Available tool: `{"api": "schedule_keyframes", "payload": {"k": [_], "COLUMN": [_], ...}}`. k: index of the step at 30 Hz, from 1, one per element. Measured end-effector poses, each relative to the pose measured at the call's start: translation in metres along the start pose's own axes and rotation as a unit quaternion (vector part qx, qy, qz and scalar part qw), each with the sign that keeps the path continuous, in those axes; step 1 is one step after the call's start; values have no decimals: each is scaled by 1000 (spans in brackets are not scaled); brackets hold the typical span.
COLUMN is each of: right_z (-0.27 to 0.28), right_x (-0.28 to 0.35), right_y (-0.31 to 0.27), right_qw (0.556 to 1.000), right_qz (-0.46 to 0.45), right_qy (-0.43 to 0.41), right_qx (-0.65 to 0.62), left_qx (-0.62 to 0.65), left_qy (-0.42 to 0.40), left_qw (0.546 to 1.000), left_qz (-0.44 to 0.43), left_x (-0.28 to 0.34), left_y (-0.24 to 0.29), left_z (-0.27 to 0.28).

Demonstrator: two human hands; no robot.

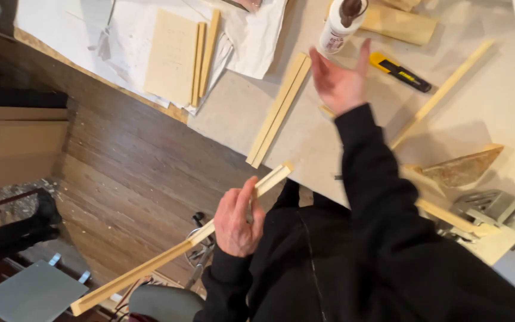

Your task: Assembling wooden picture frame segments by trimming, gluing, and clamping them together at a workbench.

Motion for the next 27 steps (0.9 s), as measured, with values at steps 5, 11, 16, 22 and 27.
{"api": "schedule_keyframes", "payload": {"k": [5,11,16,22,27], "right_z": [-6,-24,-87,-200,-199], "right_x": [-70,-14,121,227,284], "right_y": [-10,-5,11,24,-7], "right_qw": [962,986,870,640,540], "right_qz": [58,151,257,401,421], "right_qy": [-51,-48,-4,-61,-3], "right_qx": [-261,51,421,653,729], "left_qx": [-28,-42,-42,-10,0], "left_qy": [43,64,72,69,46], "left_qw": [998,996,994,989,984], "left_qz": [-42,-50,-76,-129,-171], "left_x": [2,21,25,20,16], "left_y": [-2,-19,-29,-18,-10], "left_z": [10,29,40,44,36]}}
Point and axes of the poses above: each hand's wrist, its own x-axis away from the middle knuckle, its own z-axis out of the back of the hand, y = z × x, the point moved 7 cm from there along -x, towards the middle knuckle, and after that the axes turned 5 degrees about -x, right-handed, at the moved point
